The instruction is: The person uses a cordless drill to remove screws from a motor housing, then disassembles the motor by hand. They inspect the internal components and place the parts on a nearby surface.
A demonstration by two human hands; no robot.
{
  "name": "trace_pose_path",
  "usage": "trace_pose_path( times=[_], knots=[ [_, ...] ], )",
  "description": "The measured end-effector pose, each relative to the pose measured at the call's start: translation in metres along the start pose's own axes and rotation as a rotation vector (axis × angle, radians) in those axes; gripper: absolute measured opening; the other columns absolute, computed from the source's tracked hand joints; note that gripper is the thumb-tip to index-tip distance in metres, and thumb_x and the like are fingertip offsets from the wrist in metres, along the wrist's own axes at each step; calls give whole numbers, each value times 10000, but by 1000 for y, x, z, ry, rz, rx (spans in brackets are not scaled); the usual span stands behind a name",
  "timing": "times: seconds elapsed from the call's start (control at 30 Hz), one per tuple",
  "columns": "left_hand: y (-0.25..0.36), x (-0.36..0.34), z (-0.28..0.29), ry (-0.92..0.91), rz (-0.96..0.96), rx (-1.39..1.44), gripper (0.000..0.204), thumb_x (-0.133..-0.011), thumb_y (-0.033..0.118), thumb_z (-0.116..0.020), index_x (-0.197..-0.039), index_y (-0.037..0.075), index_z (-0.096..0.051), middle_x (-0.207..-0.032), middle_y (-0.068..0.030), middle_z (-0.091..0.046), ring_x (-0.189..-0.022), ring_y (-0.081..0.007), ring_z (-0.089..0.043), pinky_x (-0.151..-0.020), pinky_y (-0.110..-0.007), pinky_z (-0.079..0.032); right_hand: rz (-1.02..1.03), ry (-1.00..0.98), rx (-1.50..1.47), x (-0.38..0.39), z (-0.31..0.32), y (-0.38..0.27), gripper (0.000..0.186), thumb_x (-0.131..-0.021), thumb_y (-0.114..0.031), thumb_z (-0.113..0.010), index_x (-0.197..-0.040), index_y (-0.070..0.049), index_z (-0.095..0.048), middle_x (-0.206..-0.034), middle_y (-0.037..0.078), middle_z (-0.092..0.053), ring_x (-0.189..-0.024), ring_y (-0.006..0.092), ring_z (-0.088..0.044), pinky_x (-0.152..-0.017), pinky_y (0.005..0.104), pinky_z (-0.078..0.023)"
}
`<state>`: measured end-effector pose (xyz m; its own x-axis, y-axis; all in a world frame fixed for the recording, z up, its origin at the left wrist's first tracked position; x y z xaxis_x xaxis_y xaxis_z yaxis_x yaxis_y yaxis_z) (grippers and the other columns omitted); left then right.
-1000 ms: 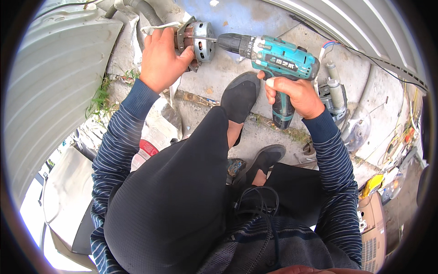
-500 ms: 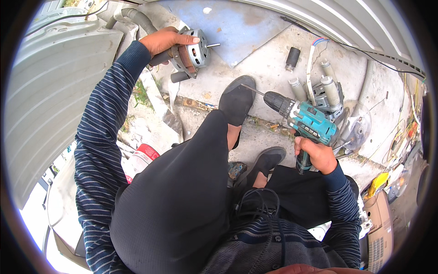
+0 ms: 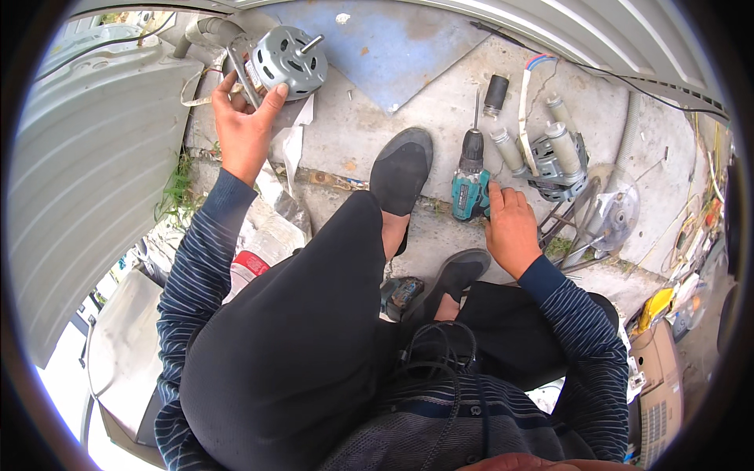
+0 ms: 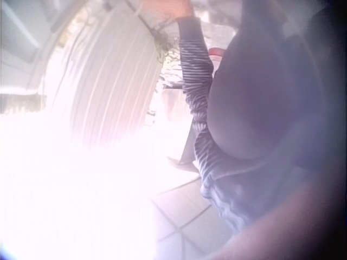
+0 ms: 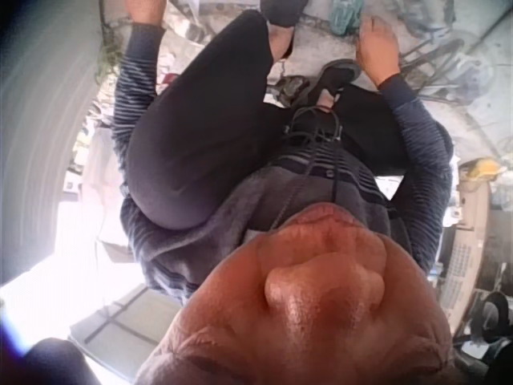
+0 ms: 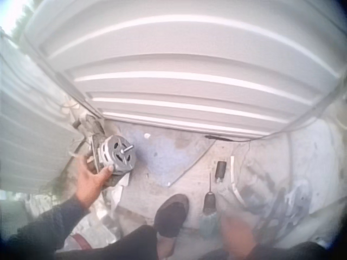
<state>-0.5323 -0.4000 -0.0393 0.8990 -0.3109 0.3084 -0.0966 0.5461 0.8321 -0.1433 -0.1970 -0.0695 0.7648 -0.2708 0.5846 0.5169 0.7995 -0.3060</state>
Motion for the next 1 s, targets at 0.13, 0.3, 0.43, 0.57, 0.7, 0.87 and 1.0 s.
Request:
trace_pose_path(
  times=[0.13, 0.3, 0.43, 0.57, 0.7, 0.87, 1.0],
  knots=[
    [-45, 36, -22, 41, -140, 56, 966, -864, 136, -879, -1569, -41, -242, -1231, -195, -660, -1109, -210, -669, -896, -324, -568, 115, 113, -86, -18, 31, -28, 649, -822, -78, -733, -1421, 53, -519, -1229, 201, -592, -1133, 375, -581, -943, 442, -530],
    [-74, 94, -41, -69, -122, -41, 1045, -766, 86, -944, -1560, -58, -279, -1292, -225, -631, -1182, -225, -644, -950, -322, -564, -118, 367, -59, -104, 81, -16, 688, -908, -121, -672, -1519, 40, -398, -1309, 293, -561, -893, 404, -742, -732, 471, -621],
    [-117, 146, -55, -16, 454, -38, 865, -876, 105, -835, -1557, -41, -322, -1276, -240, -634, -798, -179, -685, -617, -313, -559, -423, 329, -62, -158, 72, 19, 744, -889, -161, -694, -1524, 48, -368, -1281, 302, -581, -903, 424, -741, -770, 489, -619],
    [-118, 139, -22, 58, 481, 157, 730, -920, 35, -689, -1566, 9, -351, -1180, -190, -654, -677, -134, -613, -550, -293, -500, -281, 532, -159, -164, 80, 7, 628, -893, -198, -697, -1450, -1, -484, -1278, 230, -613, -936, 400, -738, -817, 505, -596],
    [-70, 105, 34, 117, 239, -104, 684, -901, -31, -576, -1555, 51, -393, -893, -38, -608, -708, -81, -549, -670, -233, -462, -100, 590, -625, -144, 81, -24, 496, -857, -174, -752, -1309, -36, -597, -1161, 157, -683, -761, 262, -717, -706, 394, -574],
    [24, 103, -26, -305, -206, -470, 556, -894, 145, -748, -1430, 93, -610, -583, -79, -646, -496, -218, -649, -532, -353, -519, 73, 406, -1402, -131, 68, -79, 412, -888, -118, -787, -1221, 31, -597, -1022, 117, -708, -700, 100, -658, -636, 266, -525],
    [37, 90, -45, -389, -102, -671, 718, -824, 402, -866, -1425, 96, -621, -639, -117, -693, -585, -330, -712, -576, -427, -555, -43, 143, -1616, -130, 54, -132, 390, -905, -83, -796, -1186, 89, -586, -1027, 127, -704, -758, 97, -674, -660, 257, -548]
  ],
)
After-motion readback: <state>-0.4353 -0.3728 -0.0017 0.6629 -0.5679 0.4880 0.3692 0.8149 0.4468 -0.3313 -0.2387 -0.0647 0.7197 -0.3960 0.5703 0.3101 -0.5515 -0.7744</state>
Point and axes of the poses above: each hand's wrist, its own x-axis away from the middle knuckle, its own z-axis out of the back of the hand, y = z × x, the point moved 8 cm from there along -x, towards the middle knuckle
